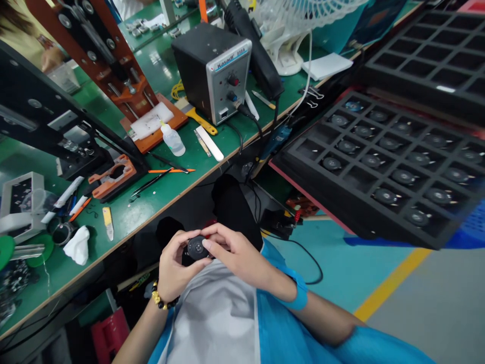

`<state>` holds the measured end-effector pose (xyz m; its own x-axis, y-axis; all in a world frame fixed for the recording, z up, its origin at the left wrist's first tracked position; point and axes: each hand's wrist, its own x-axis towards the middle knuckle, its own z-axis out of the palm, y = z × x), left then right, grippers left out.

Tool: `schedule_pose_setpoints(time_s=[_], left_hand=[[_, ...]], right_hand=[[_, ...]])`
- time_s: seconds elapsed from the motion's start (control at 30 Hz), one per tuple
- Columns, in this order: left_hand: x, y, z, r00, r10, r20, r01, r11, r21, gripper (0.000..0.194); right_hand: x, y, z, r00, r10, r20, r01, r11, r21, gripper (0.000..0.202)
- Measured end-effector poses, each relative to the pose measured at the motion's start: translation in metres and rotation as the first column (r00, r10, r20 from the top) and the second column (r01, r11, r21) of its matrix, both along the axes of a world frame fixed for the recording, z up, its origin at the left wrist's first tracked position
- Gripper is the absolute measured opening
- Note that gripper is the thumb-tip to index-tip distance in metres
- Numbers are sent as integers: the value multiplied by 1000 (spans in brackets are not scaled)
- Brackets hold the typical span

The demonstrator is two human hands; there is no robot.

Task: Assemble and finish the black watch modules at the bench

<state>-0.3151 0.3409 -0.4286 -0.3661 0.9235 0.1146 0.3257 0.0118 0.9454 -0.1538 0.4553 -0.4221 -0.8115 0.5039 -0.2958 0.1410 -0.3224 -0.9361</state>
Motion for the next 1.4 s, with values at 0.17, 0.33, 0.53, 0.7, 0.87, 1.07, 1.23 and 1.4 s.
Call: schedule_pose_setpoints(time_s=[0.17,0.33,0.53,0.7,0.87,1.07,1.23,1.4], left_hand=[[0,0,-1,1000,1,13,-1,1000,18,53],[0,-2,-4,999,1,34,-1,1000,18,53],[0,-2,-6,998,-9,58,8,1000,29,54],[0,-3,-6,997,-17,74,15,1000,27,53],[-1,-3,-6,998,-10,67,10,1000,6,54],[-2,-3,-4,994,0,108,4,999,-32,53],[-7,-4,-3,966,161,202,-120,973,-199,49],[0,20,-7,881,192,433,-25,932,-361,67]], right_hand=[[0,0,2,1000,16,-5,-16,1000,27,33],[0,1,6,1000,15,-6,-15,997,73,30],[-1,0,7,1000,16,9,-17,995,96,28],[1,-1,8,1000,11,24,-13,994,106,28],[2,-1,8,1000,18,20,-21,993,113,28],[-3,1,9,1000,-16,15,15,995,95,30],[5,12,19,996,11,-91,-8,999,39,38],[53,68,11,975,-218,32,183,881,436,31]])
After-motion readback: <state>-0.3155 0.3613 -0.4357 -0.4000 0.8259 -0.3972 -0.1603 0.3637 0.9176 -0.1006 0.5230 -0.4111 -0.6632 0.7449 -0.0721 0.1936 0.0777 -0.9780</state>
